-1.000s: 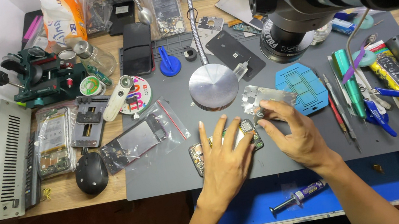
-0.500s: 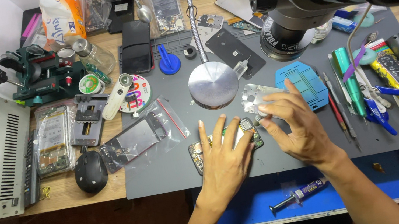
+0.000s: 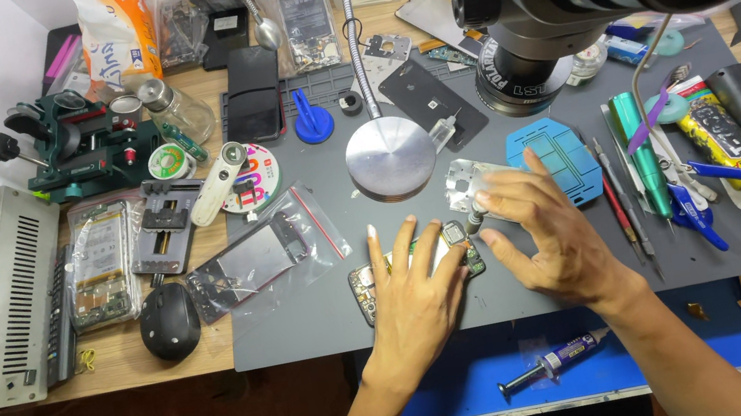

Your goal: The person works on a disassembled smartphone motherboard on a cluttered workbench. They connect a charging cable, use a screwdriver to adjust components, and handle a small plastic bag containing parts. The person also picks up and places a black smartphone on the desk.

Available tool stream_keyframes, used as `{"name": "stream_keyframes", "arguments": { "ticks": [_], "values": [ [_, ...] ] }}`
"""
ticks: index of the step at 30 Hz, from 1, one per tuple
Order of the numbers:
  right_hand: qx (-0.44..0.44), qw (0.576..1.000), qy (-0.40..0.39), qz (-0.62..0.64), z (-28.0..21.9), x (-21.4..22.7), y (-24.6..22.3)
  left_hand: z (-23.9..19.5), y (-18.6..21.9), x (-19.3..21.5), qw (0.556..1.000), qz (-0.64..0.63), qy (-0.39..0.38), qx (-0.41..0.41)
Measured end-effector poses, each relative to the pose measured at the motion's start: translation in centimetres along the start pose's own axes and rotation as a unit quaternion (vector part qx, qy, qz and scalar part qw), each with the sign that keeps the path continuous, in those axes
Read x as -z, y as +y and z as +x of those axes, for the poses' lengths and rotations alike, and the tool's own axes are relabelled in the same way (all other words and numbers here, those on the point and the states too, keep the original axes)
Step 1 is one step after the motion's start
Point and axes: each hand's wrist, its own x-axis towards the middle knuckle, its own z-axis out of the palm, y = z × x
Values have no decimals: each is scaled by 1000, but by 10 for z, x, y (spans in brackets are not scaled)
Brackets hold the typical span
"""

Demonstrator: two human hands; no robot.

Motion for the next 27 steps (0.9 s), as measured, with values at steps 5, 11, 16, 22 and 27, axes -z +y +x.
{"name": "stream_keyframes", "arguments": {
  "ticks": [5, 11, 16, 22, 27],
  "values": [
    [-5, 1000, 5, 17, -5, -6, 3, -2, 0, -3, 1000, 0, -6, 0],
    [-4, 999, 18, 35, -7, -10, 6, -1, -1, -3, 1000, 0, -8, -2],
    [-4, 999, 21, 28, -8, -11, 7, 0, 0, -2, 1000, -1, -5, -5],
    [33, 999, -9, 19, -4, -1, 7, 10, 9, 19, 1000, 14, 0, -27],
    [32, 999, -9, 14, -4, 0, 7, 2, 34, 19, 997, 9, 77, -28]
  ]
}}
